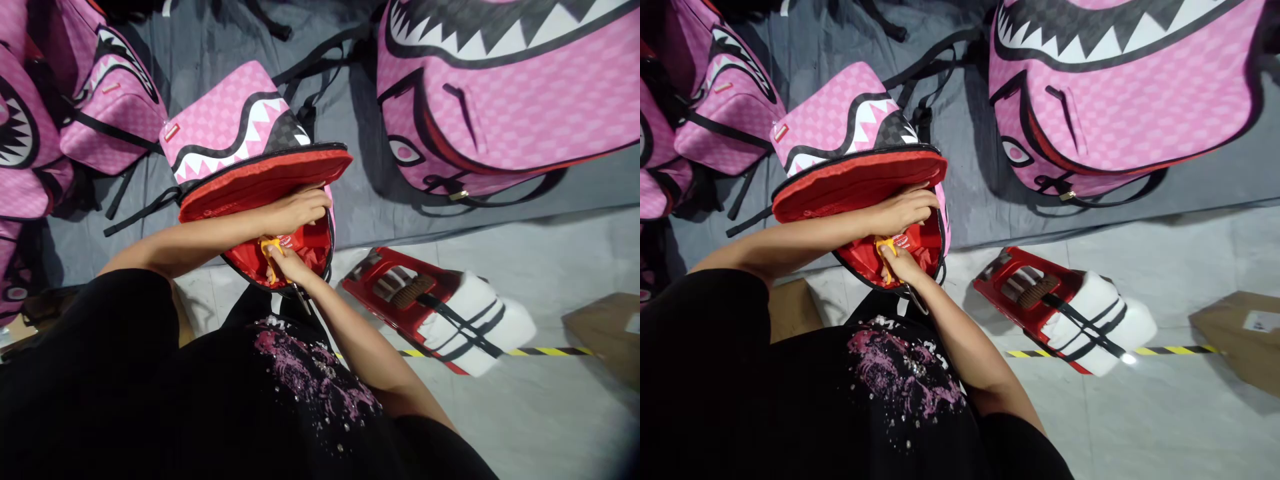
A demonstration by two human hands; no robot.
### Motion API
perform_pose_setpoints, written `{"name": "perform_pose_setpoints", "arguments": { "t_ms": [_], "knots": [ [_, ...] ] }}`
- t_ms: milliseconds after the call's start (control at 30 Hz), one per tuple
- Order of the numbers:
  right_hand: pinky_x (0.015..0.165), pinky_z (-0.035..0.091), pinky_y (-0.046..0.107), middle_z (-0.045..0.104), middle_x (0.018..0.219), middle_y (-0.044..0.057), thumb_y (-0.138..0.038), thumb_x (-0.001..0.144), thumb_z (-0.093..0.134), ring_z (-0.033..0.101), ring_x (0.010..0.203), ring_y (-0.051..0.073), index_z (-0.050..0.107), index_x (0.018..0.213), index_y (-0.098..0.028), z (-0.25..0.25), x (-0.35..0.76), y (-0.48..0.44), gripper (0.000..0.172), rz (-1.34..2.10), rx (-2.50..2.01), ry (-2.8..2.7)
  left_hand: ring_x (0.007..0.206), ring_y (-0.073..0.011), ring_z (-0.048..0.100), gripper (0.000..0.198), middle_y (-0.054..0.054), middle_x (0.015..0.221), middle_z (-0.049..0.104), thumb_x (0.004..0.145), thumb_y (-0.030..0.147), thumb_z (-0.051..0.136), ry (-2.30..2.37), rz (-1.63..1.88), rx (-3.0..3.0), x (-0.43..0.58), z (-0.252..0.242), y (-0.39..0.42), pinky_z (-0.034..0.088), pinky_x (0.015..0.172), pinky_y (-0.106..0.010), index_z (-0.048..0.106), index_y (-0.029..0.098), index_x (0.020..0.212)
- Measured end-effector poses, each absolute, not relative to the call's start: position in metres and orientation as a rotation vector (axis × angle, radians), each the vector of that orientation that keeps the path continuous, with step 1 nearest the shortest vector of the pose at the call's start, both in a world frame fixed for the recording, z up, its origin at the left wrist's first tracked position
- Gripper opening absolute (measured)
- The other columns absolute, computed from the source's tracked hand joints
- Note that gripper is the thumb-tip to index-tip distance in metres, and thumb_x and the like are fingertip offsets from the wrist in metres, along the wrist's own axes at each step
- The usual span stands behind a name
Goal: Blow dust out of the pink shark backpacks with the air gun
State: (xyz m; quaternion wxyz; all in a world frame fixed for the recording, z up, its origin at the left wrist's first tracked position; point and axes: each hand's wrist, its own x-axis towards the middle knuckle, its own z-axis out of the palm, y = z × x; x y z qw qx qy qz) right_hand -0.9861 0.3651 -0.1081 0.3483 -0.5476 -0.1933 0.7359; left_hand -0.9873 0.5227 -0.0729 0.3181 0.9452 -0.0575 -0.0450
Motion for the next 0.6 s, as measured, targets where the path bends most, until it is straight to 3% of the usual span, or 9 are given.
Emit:
{"name": "perform_pose_setpoints", "arguments": {
  "t_ms": [100, 233, 400, 600],
  "knots": [
    [0.044, 0.044, 0.023, 0.063, 0.054, 0.001, -0.055, 0.1, 0.038, 0.06, 0.044, 0.014, 0.047, 0.077, -0.02, -0.107, -0.985, 0.367, 0.043, 1.926, -1.425, -0.484, 0.084, -0.017, 0.063, 0.017, -0.006, 0.083, 0.066, 0.093, 0.017, 0.043, -0.024, -0.159, 2.391, -0.989, -0.056, 0.522, 0.049, 0.09, -0.037, 0.055, 0.017, 0.082],
    [0.043, 0.044, 0.023, 0.064, 0.054, 0.001, -0.054, 0.1, 0.04, 0.061, 0.045, 0.015, 0.048, 0.085, -0.02, -0.11, -0.987, 0.368, 0.038, 1.951, -1.407, -0.426, 0.059, -0.0081, 0.056, 0.011, 0.003, 0.064, 0.056, 0.092, 0.017, 0.048, 0.359, -0.069, 2.001, -0.985, -0.02, 0.52, 0.046, 0.063, -0.021, 0.049, 0.018, 0.082],
    [0.043, 0.045, 0.023, 0.064, 0.053, -0.001, -0.056, 0.099, 0.041, 0.062, 0.044, 0.016, 0.048, 0.095, -0.021, -0.106, -0.989, 0.371, 0.036, 1.976, -1.458, -0.361, 0.047, -0.0048, 0.048, 0.022, 0.003, 0.061, 0.058, 0.089, 0.033, 0.062, 0.595, -0.207, 1.58, -1.014, 0.056, 0.531, 0.038, 0.049, -0.017, 0.049, 0.018, 0.081],
    [0.044, 0.046, 0.023, 0.063, 0.057, 0.001, -0.048, 0.103, 0.037, 0.061, 0.048, 0.015, 0.054, 0.097, -0.016, -0.091, -0.982, 0.37, 0.037, 1.941, -1.492, -0.373, 0.042, -0.0071, 0.044, 0.047, 0.005, 0.054, 0.055, 0.071, 0.06, 0.072, 1.037, -0.63, 1.142, -1.19, 0.104, 0.504, 0.033, 0.041, -0.019, 0.046, 0.022, 0.074]
  ]
}}
